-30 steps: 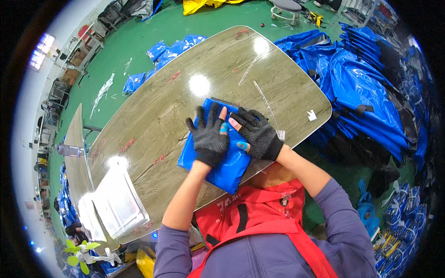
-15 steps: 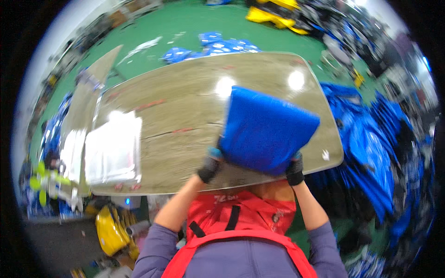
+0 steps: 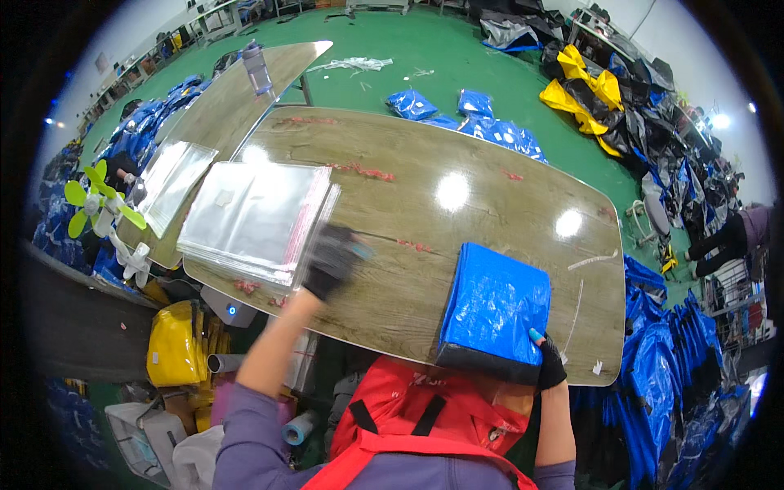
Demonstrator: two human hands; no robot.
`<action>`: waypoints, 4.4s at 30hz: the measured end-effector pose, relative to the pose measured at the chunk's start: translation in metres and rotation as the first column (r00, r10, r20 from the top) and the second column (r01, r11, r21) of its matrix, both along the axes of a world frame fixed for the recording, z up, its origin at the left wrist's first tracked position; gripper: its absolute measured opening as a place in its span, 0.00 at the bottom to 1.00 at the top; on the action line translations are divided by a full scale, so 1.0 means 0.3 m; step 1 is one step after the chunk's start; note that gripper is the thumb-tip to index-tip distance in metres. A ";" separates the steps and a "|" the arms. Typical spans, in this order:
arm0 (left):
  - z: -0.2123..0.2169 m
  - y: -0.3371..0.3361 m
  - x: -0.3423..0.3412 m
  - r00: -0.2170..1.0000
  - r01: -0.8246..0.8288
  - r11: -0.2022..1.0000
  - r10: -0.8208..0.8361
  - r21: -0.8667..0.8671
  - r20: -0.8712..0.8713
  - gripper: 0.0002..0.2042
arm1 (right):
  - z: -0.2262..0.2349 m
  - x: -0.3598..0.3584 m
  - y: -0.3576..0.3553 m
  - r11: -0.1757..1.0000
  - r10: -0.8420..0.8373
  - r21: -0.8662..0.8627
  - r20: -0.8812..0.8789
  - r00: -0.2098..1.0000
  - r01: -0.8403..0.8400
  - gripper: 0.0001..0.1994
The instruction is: The person folds blue and black soft goods on a table, places them into clear plastic bags, and seals the bags. The person repeats this process with multiple items, handling each one at a time.
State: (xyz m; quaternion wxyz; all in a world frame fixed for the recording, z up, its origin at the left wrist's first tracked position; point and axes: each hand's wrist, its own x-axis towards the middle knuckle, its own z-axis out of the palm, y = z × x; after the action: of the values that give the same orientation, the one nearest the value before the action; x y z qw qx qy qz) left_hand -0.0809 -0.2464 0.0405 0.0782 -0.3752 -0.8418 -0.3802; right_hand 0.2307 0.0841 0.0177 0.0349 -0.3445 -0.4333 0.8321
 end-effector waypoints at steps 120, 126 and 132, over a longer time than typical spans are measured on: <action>-0.083 -0.066 0.785 0.211 0.247 0.968 -0.013 -0.041 0.977 0.33 | -0.070 0.536 -0.509 0.950 0.059 0.287 0.209 0.976 -0.119 0.41; -0.002 0.029 0.685 -0.131 0.060 0.959 -0.269 0.279 0.954 0.44 | 0.067 0.494 -0.386 0.862 0.386 0.306 0.117 0.915 -0.403 0.42; 0.053 0.074 0.685 -0.167 0.339 0.918 -0.159 0.208 0.973 0.45 | 0.124 0.377 -0.394 1.000 -0.014 -0.013 0.044 0.999 0.014 0.40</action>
State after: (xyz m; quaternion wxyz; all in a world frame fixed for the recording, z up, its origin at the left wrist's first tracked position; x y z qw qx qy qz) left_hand 0.1245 -0.2242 0.0565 -0.6683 -0.1280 -0.5489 -0.4855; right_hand 0.3438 -0.0340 0.0550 0.0290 -0.3659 -0.4262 0.8268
